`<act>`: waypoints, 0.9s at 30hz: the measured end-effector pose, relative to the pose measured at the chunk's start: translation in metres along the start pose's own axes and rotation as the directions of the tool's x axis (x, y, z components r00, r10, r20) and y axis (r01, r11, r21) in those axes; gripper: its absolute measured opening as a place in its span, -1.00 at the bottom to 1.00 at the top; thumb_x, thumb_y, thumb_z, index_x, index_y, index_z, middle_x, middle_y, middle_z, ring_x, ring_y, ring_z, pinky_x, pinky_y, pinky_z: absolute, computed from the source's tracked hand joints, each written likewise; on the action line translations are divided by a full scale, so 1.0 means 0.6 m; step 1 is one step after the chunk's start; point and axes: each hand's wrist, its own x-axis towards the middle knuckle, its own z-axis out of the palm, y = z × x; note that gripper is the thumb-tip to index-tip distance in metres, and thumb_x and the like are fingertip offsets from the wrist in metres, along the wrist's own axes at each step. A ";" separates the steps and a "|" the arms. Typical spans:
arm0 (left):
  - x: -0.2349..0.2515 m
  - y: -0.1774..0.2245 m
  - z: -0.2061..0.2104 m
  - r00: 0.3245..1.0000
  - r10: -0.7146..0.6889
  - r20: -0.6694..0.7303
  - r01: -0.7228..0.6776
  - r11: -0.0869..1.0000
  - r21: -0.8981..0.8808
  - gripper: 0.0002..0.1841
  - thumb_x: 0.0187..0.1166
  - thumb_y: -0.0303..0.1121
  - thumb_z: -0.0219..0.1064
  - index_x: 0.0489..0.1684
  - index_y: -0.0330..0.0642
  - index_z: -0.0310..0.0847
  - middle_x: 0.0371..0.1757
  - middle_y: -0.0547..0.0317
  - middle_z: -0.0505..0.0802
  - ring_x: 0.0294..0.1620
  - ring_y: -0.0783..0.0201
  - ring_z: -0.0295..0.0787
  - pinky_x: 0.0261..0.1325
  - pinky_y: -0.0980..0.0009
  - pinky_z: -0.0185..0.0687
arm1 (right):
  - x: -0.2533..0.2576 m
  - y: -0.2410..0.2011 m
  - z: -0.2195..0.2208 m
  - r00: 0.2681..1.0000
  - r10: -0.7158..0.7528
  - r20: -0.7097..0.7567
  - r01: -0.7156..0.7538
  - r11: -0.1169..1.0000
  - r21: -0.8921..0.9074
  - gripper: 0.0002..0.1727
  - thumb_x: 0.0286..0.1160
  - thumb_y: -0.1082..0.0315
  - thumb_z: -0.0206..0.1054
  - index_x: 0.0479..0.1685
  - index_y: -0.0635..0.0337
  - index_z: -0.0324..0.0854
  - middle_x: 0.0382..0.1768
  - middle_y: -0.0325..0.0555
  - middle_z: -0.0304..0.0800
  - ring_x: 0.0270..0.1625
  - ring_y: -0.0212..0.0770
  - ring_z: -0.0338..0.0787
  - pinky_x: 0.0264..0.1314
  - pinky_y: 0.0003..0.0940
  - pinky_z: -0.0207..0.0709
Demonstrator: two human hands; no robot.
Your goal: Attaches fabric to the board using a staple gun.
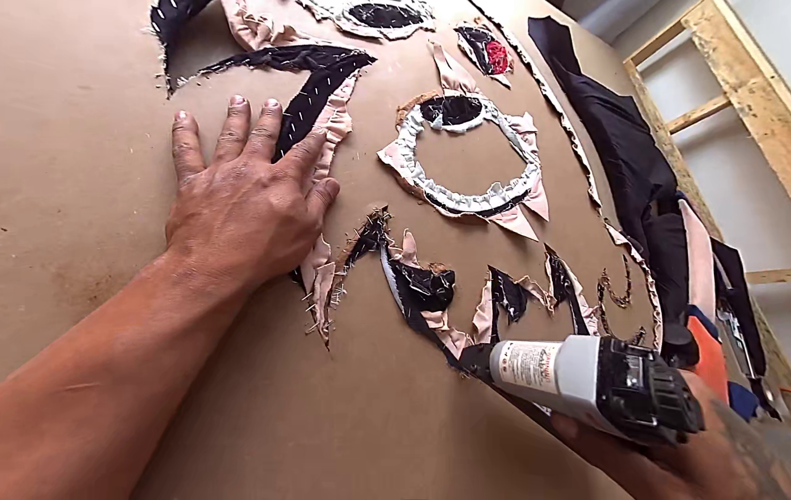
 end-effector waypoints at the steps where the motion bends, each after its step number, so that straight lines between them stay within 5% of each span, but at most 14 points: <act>1: 0.000 0.000 0.000 1.000 0.000 0.000 0.000 1.000 -0.003 -0.26 0.68 0.33 -0.30 0.79 0.33 0.33 0.87 -0.11 0.26 0.92 -0.24 -0.07 0.76 -0.55 -0.48 | 0.000 0.001 0.007 1.000 -0.007 -0.016 0.007 1.000 -0.019 -0.62 0.51 -0.06 0.47 -0.05 0.08 0.77 -0.24 -0.11 0.92 -0.12 -0.32 0.91 -0.05 -0.16 0.80; 9: 0.001 -0.004 0.001 1.000 -0.001 0.009 0.001 1.000 -0.010 -0.27 0.68 0.31 -0.30 0.80 0.31 0.31 0.87 -0.13 0.25 0.92 -0.25 -0.10 0.75 -0.56 -0.50 | 0.005 -0.011 0.027 0.998 -0.044 -0.042 0.039 0.994 -0.100 -0.61 0.51 -0.08 0.41 -0.10 0.08 0.75 -0.32 -0.12 0.91 -0.19 -0.31 0.91 -0.16 -0.19 0.80; 16: 0.003 -0.004 0.004 1.000 -0.011 -0.002 0.011 1.000 -0.012 -0.27 0.69 0.30 -0.30 0.78 0.31 0.34 0.88 -0.08 0.25 0.92 -0.22 -0.09 0.76 -0.54 -0.50 | 0.042 -0.028 0.039 0.987 -0.033 -0.159 0.029 0.999 -0.025 -0.65 0.51 -0.12 0.39 -0.09 -0.05 0.77 -0.28 -0.35 0.89 -0.16 -0.54 0.87 -0.14 -0.36 0.81; 23: 0.003 -0.002 0.003 1.000 -0.014 0.001 0.014 1.000 -0.019 -0.29 0.70 0.28 -0.29 0.80 0.34 0.32 0.89 -0.05 0.22 0.93 -0.19 -0.12 0.77 -0.52 -0.53 | 0.063 -0.051 0.032 0.996 0.005 -0.091 -0.008 0.999 -0.038 -0.61 0.50 -0.12 0.40 -0.06 -0.01 0.76 -0.27 -0.29 0.90 -0.15 -0.46 0.88 -0.13 -0.27 0.82; 27: 0.002 -0.004 0.001 1.000 -0.012 0.021 0.012 1.000 -0.012 -0.28 0.71 0.28 -0.32 0.81 0.34 0.29 0.90 -0.03 0.22 0.94 -0.17 -0.13 0.78 -0.51 -0.53 | 0.078 -0.061 0.041 0.988 -0.007 -0.157 -0.015 0.990 -0.138 -0.62 0.43 -0.19 0.35 -0.25 -0.09 0.75 -0.47 -0.38 0.84 -0.35 -0.47 0.86 -0.42 -0.24 0.75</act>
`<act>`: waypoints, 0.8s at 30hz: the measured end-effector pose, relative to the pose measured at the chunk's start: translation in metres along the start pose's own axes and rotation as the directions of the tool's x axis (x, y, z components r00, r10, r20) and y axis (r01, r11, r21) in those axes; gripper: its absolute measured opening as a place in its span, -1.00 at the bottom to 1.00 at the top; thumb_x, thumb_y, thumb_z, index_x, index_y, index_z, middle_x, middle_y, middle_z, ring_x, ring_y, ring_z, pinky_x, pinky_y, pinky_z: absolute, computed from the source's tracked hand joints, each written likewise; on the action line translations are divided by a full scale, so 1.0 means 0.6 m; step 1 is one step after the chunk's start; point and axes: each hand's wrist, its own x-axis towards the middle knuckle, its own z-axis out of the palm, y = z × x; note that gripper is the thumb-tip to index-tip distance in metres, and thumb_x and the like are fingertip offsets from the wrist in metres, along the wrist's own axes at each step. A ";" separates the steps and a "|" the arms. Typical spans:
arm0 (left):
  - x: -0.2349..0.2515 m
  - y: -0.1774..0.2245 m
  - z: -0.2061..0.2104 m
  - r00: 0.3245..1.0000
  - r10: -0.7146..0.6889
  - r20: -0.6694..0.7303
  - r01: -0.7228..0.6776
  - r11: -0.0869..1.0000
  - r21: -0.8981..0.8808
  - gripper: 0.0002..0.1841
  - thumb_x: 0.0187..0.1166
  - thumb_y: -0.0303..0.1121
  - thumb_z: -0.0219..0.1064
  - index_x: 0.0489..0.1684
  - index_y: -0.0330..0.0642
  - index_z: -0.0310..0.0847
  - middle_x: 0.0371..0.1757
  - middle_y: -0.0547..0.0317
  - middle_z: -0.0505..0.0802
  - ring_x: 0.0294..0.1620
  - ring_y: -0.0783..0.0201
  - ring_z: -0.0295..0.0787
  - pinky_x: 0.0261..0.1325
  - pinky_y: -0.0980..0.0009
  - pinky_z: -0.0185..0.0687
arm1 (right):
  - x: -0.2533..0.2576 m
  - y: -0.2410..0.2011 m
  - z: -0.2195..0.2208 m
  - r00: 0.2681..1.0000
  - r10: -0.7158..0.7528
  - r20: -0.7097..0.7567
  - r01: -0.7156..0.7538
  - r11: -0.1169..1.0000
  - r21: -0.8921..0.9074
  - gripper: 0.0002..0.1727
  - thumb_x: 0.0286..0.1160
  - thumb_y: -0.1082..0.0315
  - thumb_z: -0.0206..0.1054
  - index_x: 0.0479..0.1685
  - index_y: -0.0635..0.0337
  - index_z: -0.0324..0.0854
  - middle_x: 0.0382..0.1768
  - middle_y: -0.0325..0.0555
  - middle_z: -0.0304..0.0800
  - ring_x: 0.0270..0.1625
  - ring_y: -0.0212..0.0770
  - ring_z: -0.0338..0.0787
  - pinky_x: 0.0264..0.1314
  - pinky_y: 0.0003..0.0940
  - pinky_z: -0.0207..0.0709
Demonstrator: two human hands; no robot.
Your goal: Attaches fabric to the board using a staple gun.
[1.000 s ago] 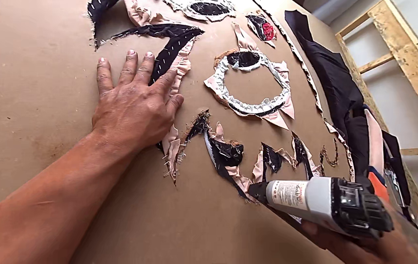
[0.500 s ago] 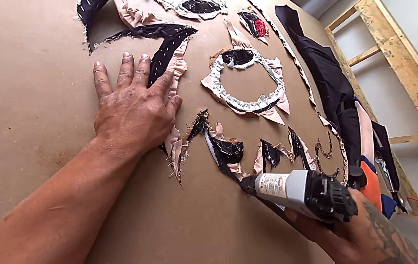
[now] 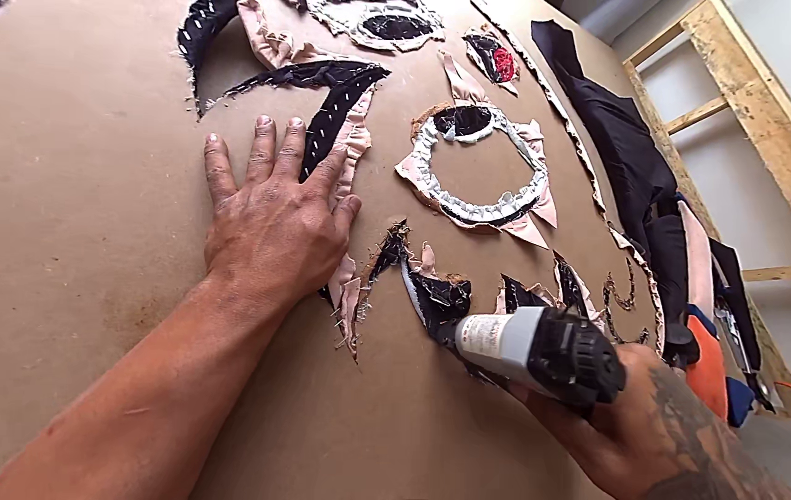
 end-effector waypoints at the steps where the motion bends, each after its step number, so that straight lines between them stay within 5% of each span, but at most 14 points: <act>1: 0.001 0.001 0.000 1.000 0.007 -0.008 -0.007 1.000 -0.001 -0.28 0.70 0.29 -0.31 0.81 0.33 0.30 0.89 -0.04 0.23 0.94 -0.17 -0.11 0.78 -0.50 -0.52 | -0.001 0.003 -0.008 1.000 0.015 -0.018 -0.015 1.000 -0.004 -0.63 0.41 -0.20 0.34 -0.25 -0.11 0.73 -0.49 -0.43 0.81 -0.38 -0.50 0.83 -0.46 -0.27 0.72; 5: 0.000 -0.002 0.003 1.000 0.011 -0.020 -0.011 1.000 -0.004 -0.26 0.68 0.32 -0.32 0.79 0.33 0.33 0.88 -0.06 0.26 0.93 -0.19 -0.09 0.78 -0.52 -0.50 | -0.024 0.052 -0.057 0.978 0.202 -0.061 -0.182 0.953 0.242 -0.63 0.45 -0.17 0.44 0.03 -0.18 0.74 -0.33 -0.45 0.87 -0.43 -0.46 0.82 -0.42 -0.31 0.79; 11: 0.000 0.002 0.003 0.999 0.018 -0.031 -0.018 1.000 -0.018 -0.27 0.67 0.31 -0.29 0.77 0.31 0.36 0.86 -0.11 0.28 0.92 -0.23 -0.07 0.77 -0.53 -0.49 | -0.060 0.070 -0.028 0.993 0.115 -0.021 -0.113 0.990 0.081 -0.60 0.43 -0.20 0.40 -0.08 -0.11 0.77 -0.28 -0.39 0.89 -0.17 -0.54 0.87 -0.14 -0.29 0.83; 18: 0.000 -0.001 0.002 0.999 0.019 -0.028 -0.020 1.000 -0.018 -0.26 0.66 0.34 -0.28 0.76 0.30 0.37 0.86 -0.10 0.29 0.92 -0.24 -0.07 0.76 -0.55 -0.49 | -0.073 0.089 -0.037 0.992 0.119 -0.043 -0.112 0.984 0.139 -0.60 0.46 -0.23 0.40 -0.04 -0.16 0.76 -0.28 -0.46 0.87 -0.22 -0.57 0.85 -0.18 -0.35 0.82; 22: -0.002 0.001 0.000 0.999 0.030 -0.034 -0.031 0.999 -0.039 -0.25 0.66 0.32 -0.27 0.75 0.26 0.38 0.85 -0.15 0.29 0.91 -0.30 -0.07 0.75 -0.57 -0.50 | -0.078 0.119 -0.082 0.986 -0.166 0.012 0.164 0.983 0.077 -0.66 0.53 -0.17 0.35 0.04 -0.20 0.65 -0.19 -0.56 0.81 -0.07 -0.77 0.75 0.01 -0.68 0.68; 24: -0.001 0.001 0.000 0.999 0.032 -0.028 -0.034 0.999 -0.043 -0.23 0.65 0.34 -0.29 0.76 0.24 0.38 0.84 -0.19 0.29 0.90 -0.33 -0.08 0.74 -0.57 -0.49 | -0.068 0.118 -0.091 0.951 -0.284 0.126 0.273 0.957 0.098 -0.67 0.42 -0.06 0.33 -0.07 -0.04 0.72 -0.30 -0.37 0.86 -0.20 -0.59 0.81 -0.16 -0.58 0.68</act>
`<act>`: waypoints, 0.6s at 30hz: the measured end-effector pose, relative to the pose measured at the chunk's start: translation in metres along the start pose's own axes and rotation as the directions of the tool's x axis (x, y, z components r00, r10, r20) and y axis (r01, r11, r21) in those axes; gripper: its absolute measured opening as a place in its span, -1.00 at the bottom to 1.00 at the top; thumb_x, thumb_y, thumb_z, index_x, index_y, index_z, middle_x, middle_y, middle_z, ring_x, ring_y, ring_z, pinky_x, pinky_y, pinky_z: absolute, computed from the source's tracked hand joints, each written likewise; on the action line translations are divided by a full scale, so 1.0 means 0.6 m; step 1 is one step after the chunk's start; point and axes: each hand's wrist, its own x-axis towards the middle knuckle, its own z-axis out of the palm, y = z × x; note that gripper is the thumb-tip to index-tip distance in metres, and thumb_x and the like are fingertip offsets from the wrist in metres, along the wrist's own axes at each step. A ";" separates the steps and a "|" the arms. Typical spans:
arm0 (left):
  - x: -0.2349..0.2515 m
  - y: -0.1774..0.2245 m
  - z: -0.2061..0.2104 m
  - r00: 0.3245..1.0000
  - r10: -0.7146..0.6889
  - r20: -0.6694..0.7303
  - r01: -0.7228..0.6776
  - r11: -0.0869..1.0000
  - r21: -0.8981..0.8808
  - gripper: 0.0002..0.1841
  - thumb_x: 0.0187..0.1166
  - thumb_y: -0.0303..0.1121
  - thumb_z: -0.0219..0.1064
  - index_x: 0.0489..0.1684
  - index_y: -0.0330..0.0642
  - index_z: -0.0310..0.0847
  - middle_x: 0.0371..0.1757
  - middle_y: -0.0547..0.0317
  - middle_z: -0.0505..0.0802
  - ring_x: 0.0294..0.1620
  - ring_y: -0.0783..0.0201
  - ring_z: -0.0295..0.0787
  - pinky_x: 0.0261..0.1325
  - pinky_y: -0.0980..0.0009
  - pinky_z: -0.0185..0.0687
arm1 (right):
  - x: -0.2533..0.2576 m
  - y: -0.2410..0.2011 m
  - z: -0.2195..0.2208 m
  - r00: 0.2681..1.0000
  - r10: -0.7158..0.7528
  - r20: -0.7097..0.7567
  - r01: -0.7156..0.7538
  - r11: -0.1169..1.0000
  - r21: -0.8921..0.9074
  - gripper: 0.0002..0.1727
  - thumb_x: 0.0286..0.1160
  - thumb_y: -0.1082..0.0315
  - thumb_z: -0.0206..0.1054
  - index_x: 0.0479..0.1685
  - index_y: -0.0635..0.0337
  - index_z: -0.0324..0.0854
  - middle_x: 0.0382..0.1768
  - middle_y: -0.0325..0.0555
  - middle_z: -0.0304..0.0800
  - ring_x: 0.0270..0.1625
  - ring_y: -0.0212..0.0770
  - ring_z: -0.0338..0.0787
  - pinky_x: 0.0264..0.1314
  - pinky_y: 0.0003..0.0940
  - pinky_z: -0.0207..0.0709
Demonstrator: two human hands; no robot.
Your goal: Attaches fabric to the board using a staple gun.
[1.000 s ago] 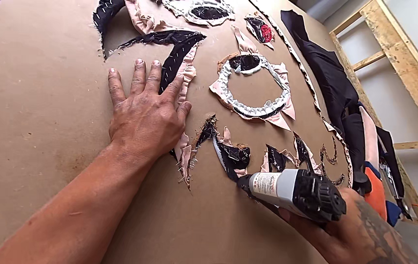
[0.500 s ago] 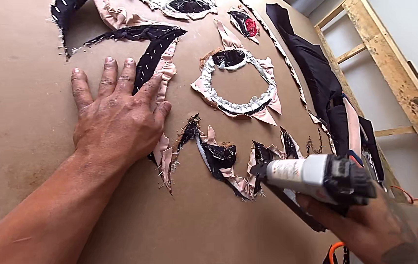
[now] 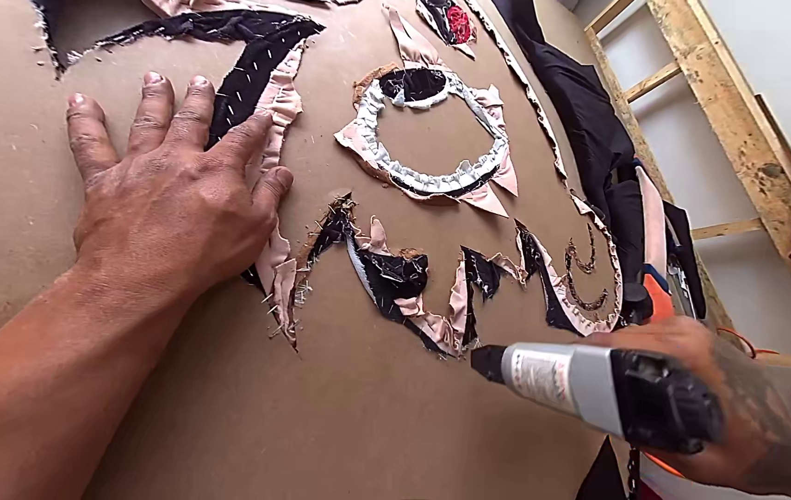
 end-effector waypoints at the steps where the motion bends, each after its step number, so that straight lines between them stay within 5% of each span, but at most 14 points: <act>1: 0.000 0.000 0.001 1.000 -0.003 0.006 0.003 1.000 0.001 -0.22 0.63 0.35 -0.30 0.76 0.24 0.38 0.85 -0.19 0.29 0.90 -0.33 -0.09 0.74 -0.58 -0.48 | 0.005 -0.002 -0.004 0.997 -0.024 0.070 0.021 0.999 0.034 -0.63 0.39 0.04 0.33 -0.07 0.11 0.78 -0.32 -0.17 0.89 -0.25 -0.38 0.86 -0.20 -0.39 0.71; 3: 0.003 -0.004 0.005 1.000 -0.008 0.011 0.008 1.000 0.002 -0.19 0.61 0.38 -0.32 0.75 0.24 0.38 0.85 -0.18 0.28 0.91 -0.32 -0.09 0.73 -0.59 -0.47 | 0.007 0.013 -0.001 0.990 -0.042 0.134 0.045 0.999 -0.013 -0.54 0.34 -0.05 0.31 -0.02 0.09 0.82 -0.30 -0.19 0.92 -0.27 -0.36 0.87 -0.26 -0.32 0.71; 6: 0.006 -0.012 0.014 1.000 -0.009 0.002 0.009 1.000 -0.018 -0.18 0.59 0.42 -0.30 0.76 0.27 0.37 0.87 -0.16 0.25 0.92 -0.31 -0.15 0.72 -0.61 -0.49 | 0.017 0.036 0.013 0.989 -0.129 0.074 0.137 0.985 -0.105 -0.60 0.28 -0.12 0.26 -0.11 -0.15 0.84 -0.42 -0.51 0.82 -0.36 -0.64 0.76 -0.43 -0.57 0.62; 18: 0.008 -0.013 0.014 1.000 -0.018 0.013 0.018 1.000 -0.007 -0.20 0.58 0.43 -0.30 0.75 0.33 0.35 0.87 -0.14 0.24 0.92 -0.31 -0.14 0.71 -0.62 -0.48 | 0.079 0.063 -0.004 0.942 -0.284 0.178 0.313 0.937 -0.158 -0.62 0.16 -0.07 0.26 -0.26 -0.09 0.85 -0.59 -0.54 0.70 -0.54 -0.62 0.65 -0.61 -0.56 0.46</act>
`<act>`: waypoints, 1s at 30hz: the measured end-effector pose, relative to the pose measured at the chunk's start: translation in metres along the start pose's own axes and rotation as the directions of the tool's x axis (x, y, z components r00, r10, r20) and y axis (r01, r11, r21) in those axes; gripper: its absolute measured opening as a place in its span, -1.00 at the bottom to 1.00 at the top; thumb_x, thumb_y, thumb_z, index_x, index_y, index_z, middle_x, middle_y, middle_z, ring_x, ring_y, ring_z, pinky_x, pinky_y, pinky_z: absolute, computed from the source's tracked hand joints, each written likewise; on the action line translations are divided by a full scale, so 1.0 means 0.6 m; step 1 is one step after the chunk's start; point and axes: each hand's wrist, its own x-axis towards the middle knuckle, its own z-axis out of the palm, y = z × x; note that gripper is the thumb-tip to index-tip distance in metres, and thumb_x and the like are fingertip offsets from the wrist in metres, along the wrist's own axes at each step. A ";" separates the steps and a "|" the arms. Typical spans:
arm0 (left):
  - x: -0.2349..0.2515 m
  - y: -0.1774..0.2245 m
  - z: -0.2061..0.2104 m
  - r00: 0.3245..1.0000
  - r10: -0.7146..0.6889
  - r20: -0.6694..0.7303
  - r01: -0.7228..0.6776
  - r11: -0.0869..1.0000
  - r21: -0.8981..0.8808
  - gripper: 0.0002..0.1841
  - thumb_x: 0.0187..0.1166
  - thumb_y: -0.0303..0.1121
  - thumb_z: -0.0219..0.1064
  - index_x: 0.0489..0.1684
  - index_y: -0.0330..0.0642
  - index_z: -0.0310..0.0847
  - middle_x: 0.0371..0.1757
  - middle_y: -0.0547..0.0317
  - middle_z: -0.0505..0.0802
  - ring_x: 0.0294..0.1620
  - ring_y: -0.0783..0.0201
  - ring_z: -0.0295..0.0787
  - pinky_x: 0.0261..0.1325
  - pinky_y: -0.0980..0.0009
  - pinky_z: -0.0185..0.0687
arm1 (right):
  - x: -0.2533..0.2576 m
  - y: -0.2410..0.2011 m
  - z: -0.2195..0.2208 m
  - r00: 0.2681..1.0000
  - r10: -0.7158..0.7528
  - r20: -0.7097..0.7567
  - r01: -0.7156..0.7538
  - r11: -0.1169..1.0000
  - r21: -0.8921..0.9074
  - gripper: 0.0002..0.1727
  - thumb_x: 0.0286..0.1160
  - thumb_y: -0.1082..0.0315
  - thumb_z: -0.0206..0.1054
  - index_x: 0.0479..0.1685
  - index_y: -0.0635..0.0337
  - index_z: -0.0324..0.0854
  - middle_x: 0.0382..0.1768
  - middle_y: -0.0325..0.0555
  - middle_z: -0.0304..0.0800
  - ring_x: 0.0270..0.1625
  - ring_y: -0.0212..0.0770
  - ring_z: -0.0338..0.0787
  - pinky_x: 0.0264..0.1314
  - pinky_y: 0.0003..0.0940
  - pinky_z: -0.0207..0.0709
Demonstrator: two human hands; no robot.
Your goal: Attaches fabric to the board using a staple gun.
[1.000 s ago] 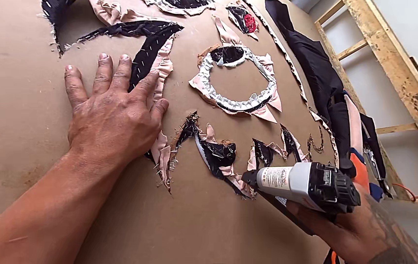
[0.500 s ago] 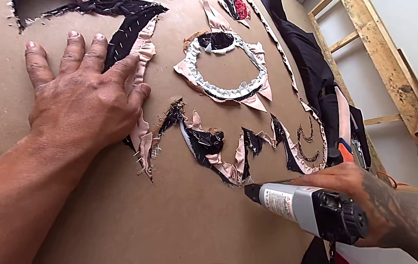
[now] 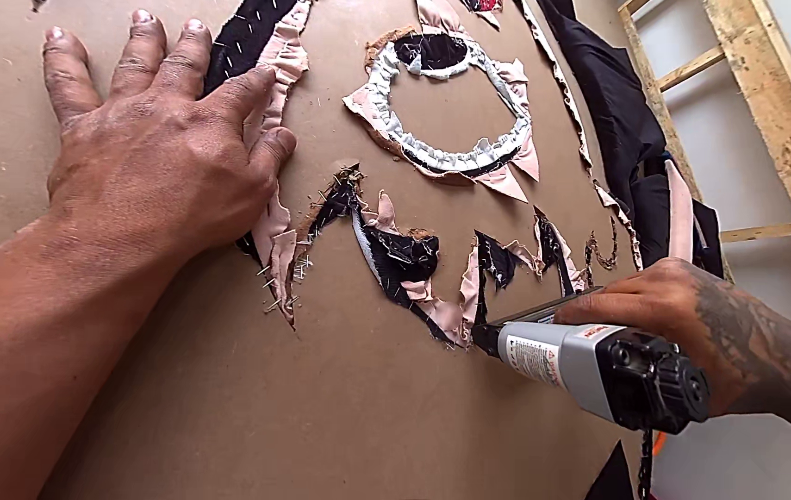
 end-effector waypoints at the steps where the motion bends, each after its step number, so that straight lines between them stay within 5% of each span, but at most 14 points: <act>1: -0.001 0.001 0.000 1.000 0.000 0.005 0.000 1.000 0.003 -0.20 0.58 0.43 -0.30 0.76 0.34 0.35 0.87 -0.14 0.24 0.92 -0.30 -0.14 0.71 -0.62 -0.48 | 0.003 -0.001 -0.002 1.000 0.004 0.001 -0.004 1.000 -0.002 -0.64 0.13 -0.07 0.26 -0.29 -0.10 0.82 -0.61 -0.55 0.65 -0.55 -0.62 0.62 -0.62 -0.57 0.43; 5: -0.001 0.008 -0.004 1.000 -0.001 -0.001 0.001 1.000 0.015 -0.21 0.59 0.41 -0.31 0.76 0.34 0.35 0.86 -0.14 0.26 0.91 -0.30 -0.10 0.72 -0.60 -0.47 | 0.000 -0.020 -0.009 0.997 0.079 -0.016 -0.077 0.995 0.065 -0.72 0.14 0.04 0.28 -0.35 -0.01 0.74 -0.57 -0.44 0.68 -0.48 -0.56 0.67 -0.53 -0.53 0.45; 8: -0.005 0.011 -0.011 1.000 -0.006 0.012 0.006 1.000 0.029 -0.22 0.62 0.39 -0.32 0.78 0.33 0.33 0.87 -0.13 0.26 0.92 -0.29 -0.10 0.74 -0.59 -0.48 | -0.013 -0.026 0.008 0.990 0.138 0.003 -0.137 0.977 0.165 -0.63 0.20 0.01 0.31 -0.16 0.01 0.81 -0.41 -0.36 0.83 -0.32 -0.54 0.80 -0.33 -0.53 0.64; 13: -0.002 0.007 -0.006 1.000 0.011 -0.018 -0.011 1.000 0.014 -0.20 0.60 0.41 -0.32 0.77 0.32 0.36 0.86 -0.13 0.27 0.91 -0.29 -0.08 0.74 -0.58 -0.45 | -0.027 -0.040 0.017 0.983 0.170 -0.064 -0.165 0.983 0.085 -0.62 0.30 -0.10 0.27 -0.16 -0.07 0.78 -0.51 -0.45 0.75 -0.44 -0.58 0.74 -0.51 -0.51 0.58; 16: 0.002 -0.008 0.012 0.999 0.024 -0.043 -0.024 1.000 -0.002 -0.21 0.60 0.43 -0.30 0.77 0.38 0.34 0.88 -0.10 0.24 0.92 -0.28 -0.12 0.74 -0.60 -0.44 | -0.069 -0.050 0.017 0.854 0.477 -0.207 -0.424 0.869 0.255 -0.70 0.49 -0.12 0.37 -0.07 -0.18 0.72 -0.34 -0.53 0.81 -0.30 -0.67 0.77 -0.27 -0.59 0.70; 18: 0.003 -0.020 0.024 0.997 0.034 -0.069 -0.034 0.999 0.000 -0.22 0.59 0.45 -0.29 0.76 0.41 0.34 0.88 -0.05 0.24 0.92 -0.27 -0.13 0.75 -0.59 -0.42 | -0.080 -0.060 0.016 0.655 0.732 -0.185 -0.554 0.632 0.542 -0.73 0.44 -0.09 0.45 -0.06 -0.22 0.75 -0.44 -0.38 0.81 -0.54 -0.43 0.75 -0.52 -0.42 0.70; 20: 0.005 -0.034 0.042 0.994 0.032 -0.106 -0.032 0.999 0.002 -0.23 0.60 0.48 -0.26 0.78 0.48 0.30 0.91 0.08 0.21 0.94 -0.20 -0.17 0.76 -0.56 -0.40 | -0.090 -0.063 0.013 0.558 0.821 -0.118 -0.556 0.476 0.682 -0.70 0.43 -0.09 0.48 -0.01 -0.20 0.74 -0.49 -0.19 0.78 -0.66 -0.20 0.69 -0.66 -0.26 0.66; 25: 0.003 -0.023 0.030 0.998 0.023 -0.065 -0.022 1.000 0.014 -0.19 0.58 0.47 -0.30 0.80 0.41 0.28 0.91 0.02 0.19 0.94 -0.23 -0.19 0.76 -0.54 -0.40 | -0.109 -0.069 0.026 0.505 0.858 -0.094 -0.673 0.459 0.580 -0.69 0.39 -0.23 0.44 -0.08 -0.33 0.76 -0.49 -0.41 0.80 -0.65 -0.35 0.70 -0.65 -0.33 0.65; 30: 0.004 -0.023 0.030 0.998 0.019 -0.057 -0.018 1.000 0.023 -0.17 0.58 0.46 -0.30 0.78 0.33 0.33 0.88 -0.05 0.24 0.93 -0.26 -0.16 0.75 -0.55 -0.41 | -0.051 -0.060 0.024 0.493 0.870 -0.005 -0.672 0.384 0.634 -0.76 0.43 -0.13 0.40 -0.27 -0.26 0.76 -0.69 -0.26 0.69 -0.77 -0.26 0.62 -0.73 -0.30 0.60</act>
